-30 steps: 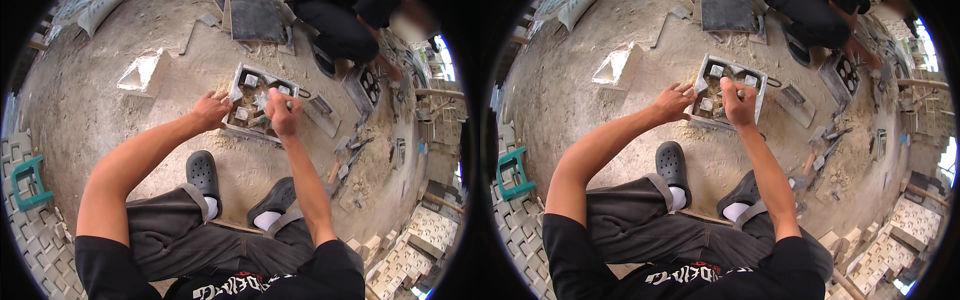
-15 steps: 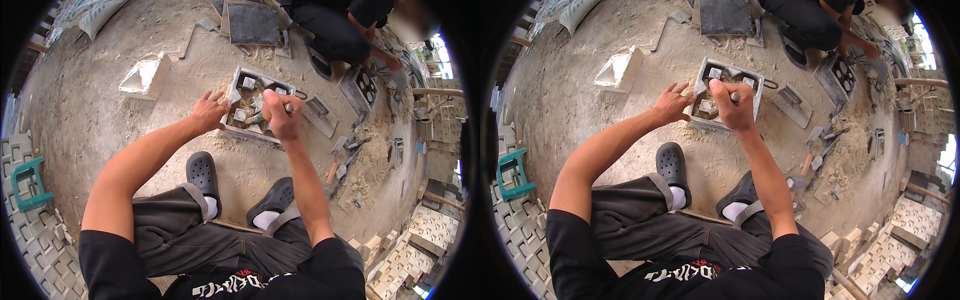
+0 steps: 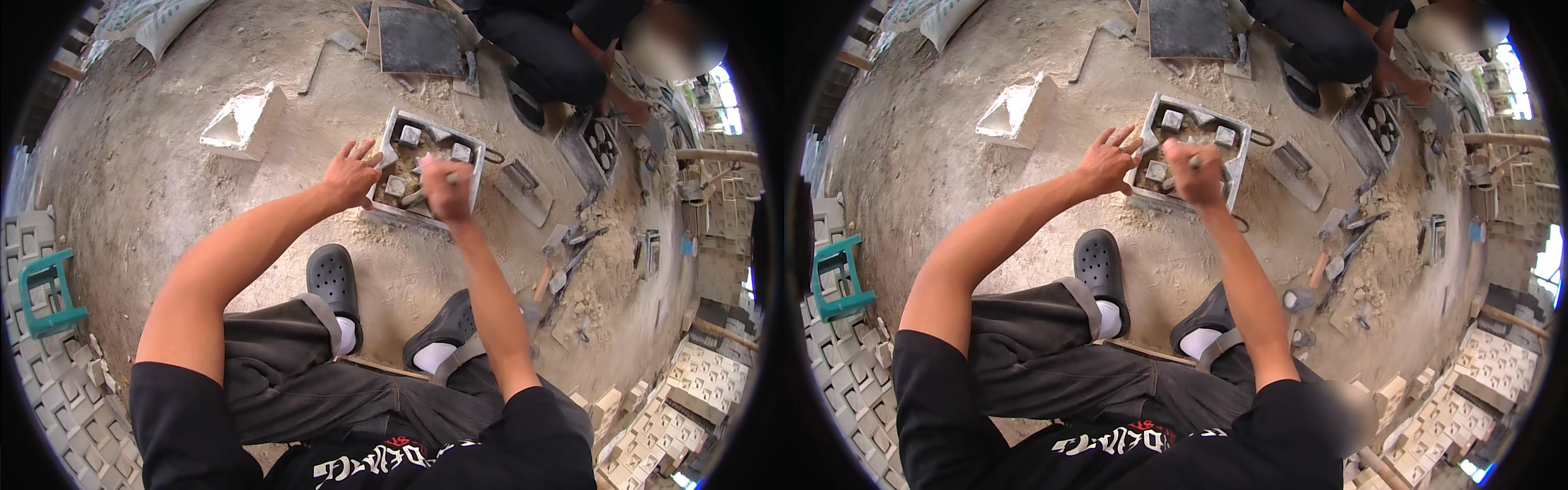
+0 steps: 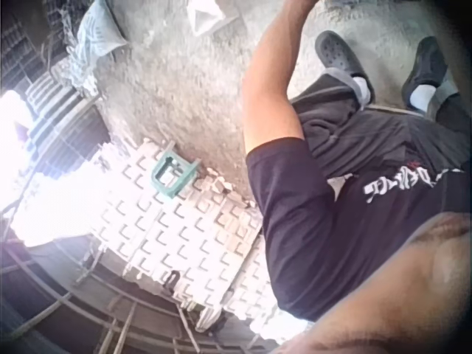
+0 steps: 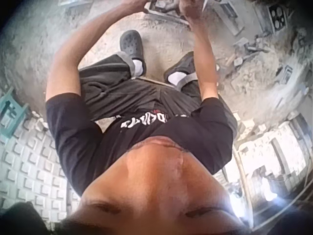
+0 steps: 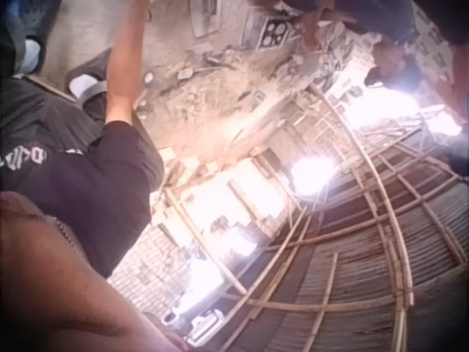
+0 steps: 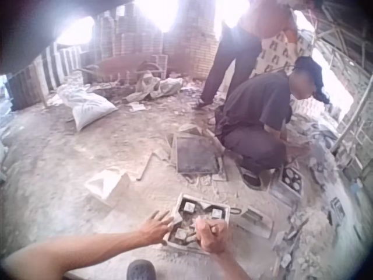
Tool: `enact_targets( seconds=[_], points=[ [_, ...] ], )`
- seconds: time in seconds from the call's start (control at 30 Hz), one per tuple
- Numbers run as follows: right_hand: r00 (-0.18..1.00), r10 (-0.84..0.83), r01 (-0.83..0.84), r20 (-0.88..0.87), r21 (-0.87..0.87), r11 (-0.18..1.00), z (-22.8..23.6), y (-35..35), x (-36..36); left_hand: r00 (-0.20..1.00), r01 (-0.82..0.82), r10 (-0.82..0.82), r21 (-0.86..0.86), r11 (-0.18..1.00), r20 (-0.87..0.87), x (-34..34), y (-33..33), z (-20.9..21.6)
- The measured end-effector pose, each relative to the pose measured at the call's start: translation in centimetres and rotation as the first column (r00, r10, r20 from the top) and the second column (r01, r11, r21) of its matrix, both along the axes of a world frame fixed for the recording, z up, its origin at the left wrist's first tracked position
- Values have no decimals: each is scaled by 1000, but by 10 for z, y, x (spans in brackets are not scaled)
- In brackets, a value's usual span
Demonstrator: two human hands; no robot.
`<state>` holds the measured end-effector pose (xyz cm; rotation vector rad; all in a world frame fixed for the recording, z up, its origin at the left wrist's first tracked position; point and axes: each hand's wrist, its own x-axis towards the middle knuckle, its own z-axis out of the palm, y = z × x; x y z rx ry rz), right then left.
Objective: The person carves excess material from a star-shaped pattern in a concrete mold using a small hand tool.
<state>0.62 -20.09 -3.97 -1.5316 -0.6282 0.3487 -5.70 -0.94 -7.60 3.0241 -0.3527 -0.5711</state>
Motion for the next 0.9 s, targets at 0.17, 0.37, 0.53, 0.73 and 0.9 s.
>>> enact_targets(
  seconds=[0.17,0.37,0.53,0.73,0.9],
  points=[
    [994,-14,16,-107,25,1000,-4,6,5,997,17,-14,42,999,-74,6,-2,7],
    [999,-4,7,-45,78,997,26,-2,3,998,8,-7,23,1000,-62,8,1,4],
    [999,-17,19,-32,56,998,-14,-6,-2,997,11,-9,22,1000,-83,7,-3,-4],
    [998,-51,55,-38,118,992,46,0,4,995,-18,17,-10,1000,-98,6,3,4],
    [994,-108,107,11,40,993,-26,-1,1,996,-14,13,-17,1000,-83,11,-3,2]
  ],
)
